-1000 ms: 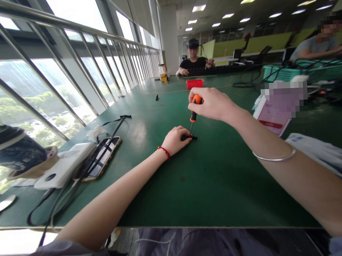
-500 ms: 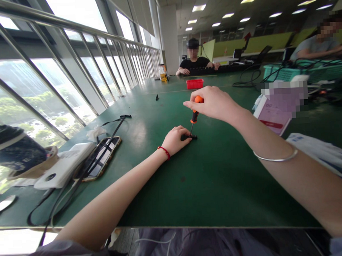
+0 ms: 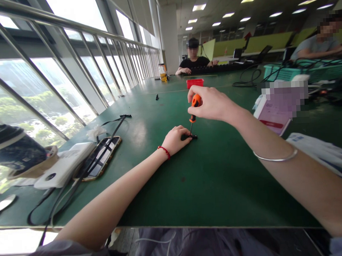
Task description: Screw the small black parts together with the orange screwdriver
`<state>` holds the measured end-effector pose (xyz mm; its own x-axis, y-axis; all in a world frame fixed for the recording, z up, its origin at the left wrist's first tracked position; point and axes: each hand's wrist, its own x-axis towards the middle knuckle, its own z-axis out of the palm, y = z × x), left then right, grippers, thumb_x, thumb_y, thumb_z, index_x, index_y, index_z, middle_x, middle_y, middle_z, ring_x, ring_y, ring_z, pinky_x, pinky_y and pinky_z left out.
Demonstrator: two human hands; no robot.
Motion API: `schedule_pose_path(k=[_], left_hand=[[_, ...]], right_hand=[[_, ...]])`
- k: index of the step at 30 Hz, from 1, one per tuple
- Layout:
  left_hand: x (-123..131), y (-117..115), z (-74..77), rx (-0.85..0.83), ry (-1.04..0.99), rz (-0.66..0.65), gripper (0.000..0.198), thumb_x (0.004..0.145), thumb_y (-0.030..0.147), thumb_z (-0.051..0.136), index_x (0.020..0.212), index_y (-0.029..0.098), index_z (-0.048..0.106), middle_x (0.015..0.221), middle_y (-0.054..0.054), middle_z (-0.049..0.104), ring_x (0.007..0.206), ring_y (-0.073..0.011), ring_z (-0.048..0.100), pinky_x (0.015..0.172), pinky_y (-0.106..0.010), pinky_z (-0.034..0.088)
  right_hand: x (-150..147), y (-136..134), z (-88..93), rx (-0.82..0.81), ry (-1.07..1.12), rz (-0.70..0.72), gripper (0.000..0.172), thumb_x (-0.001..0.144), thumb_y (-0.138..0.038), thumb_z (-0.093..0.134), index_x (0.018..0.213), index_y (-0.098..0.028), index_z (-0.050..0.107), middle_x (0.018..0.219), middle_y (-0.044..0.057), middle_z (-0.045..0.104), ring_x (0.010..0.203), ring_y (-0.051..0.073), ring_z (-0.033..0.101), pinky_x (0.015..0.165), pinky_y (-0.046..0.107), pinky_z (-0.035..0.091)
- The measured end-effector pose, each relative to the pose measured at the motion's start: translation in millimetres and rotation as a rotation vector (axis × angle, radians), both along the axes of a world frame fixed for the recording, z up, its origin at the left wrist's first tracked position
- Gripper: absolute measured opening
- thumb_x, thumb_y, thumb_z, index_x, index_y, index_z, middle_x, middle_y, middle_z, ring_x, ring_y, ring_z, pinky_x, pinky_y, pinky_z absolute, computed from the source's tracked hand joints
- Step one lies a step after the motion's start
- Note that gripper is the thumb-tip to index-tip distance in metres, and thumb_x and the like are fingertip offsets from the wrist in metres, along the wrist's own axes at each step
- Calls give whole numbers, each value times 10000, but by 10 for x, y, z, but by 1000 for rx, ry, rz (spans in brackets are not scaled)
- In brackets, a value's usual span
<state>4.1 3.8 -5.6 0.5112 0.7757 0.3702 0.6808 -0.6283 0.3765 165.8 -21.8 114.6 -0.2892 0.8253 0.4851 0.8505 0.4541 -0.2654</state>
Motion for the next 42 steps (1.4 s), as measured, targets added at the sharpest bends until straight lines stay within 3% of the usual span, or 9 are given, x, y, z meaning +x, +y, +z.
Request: schedule_pose_path(k=[5, 11, 17, 23, 28, 32, 35, 40, 42], left_hand=[[-2, -1, -3, 0, 0, 1, 130, 776, 257, 579, 856, 197, 662, 932, -39, 622, 913, -203, 564, 863, -342, 465], [-5, -3, -2, 0, 0, -2, 133, 776, 258, 577, 857, 193, 661, 928, -41, 621, 908, -202, 564, 866, -344, 464], [-8, -2, -2, 12, 5, -3, 127, 773, 254, 579, 851, 195, 659, 927, -40, 620, 907, -200, 566, 863, -342, 468], [-7, -4, 2, 5, -1, 3, 126, 773, 255, 580, 851, 198, 661, 931, -37, 621, 915, -202, 567, 869, -341, 467], [-4, -6, 4, 8, 4, 1, 127, 775, 255, 578, 851, 193, 660, 930, -41, 624, 910, -205, 564, 862, -342, 467], [-4, -3, -1, 7, 8, 4, 127, 776, 258, 578, 853, 196, 658, 933, -38, 621, 911, -202, 563, 867, -341, 464], [-5, 1, -7, 9, 5, 2, 129, 775, 262, 580, 855, 198, 660, 932, -38, 618, 916, -203, 562, 867, -340, 464], [-2, -1, -5, 8, 1, 1, 129, 776, 256, 577, 852, 192, 661, 932, -41, 618, 915, -204, 561, 870, -341, 461], [-3, -3, -2, 6, 0, -1, 135, 778, 257, 576, 858, 191, 662, 934, -42, 619, 915, -204, 561, 870, -342, 460]], right_hand=[[-6, 14, -18, -22, 30, 1, 300, 755, -491, 523, 695, -210, 610, 660, 20, 601, 604, 156, 502, 555, 279, 320], [-16, 18, -16, -3, 62, 17, 198, 658, -295, 601, 846, -235, 587, 728, -16, 613, 602, 134, 492, 548, 258, 318], [-36, 39, -32, -41, 36, 5, 238, 738, -436, 528, 665, -212, 562, 656, 5, 585, 618, 150, 490, 559, 270, 314], [-35, 34, -45, -15, 49, 14, 200, 654, -326, 586, 833, -237, 576, 725, -17, 609, 624, 143, 494, 569, 257, 315], [-43, 33, -44, -39, 65, -9, 316, 751, -497, 497, 648, -210, 578, 629, 12, 575, 604, 153, 488, 553, 272, 313], [-48, 28, -38, -10, 50, 0, 145, 680, -358, 570, 734, -226, 596, 709, -2, 611, 641, 153, 508, 561, 264, 313], [-52, 10, -31, -8, 24, 14, 192, 645, -342, 595, 807, -240, 590, 731, -13, 618, 645, 153, 510, 559, 260, 307], [-55, 8, -33, -79, 36, 20, 300, 774, -456, 460, 659, -211, 589, 668, 14, 609, 631, 159, 508, 575, 277, 313], [-46, 15, -31, -68, 43, 19, 216, 744, -399, 496, 698, -215, 599, 688, 8, 612, 641, 155, 507, 581, 273, 315]])
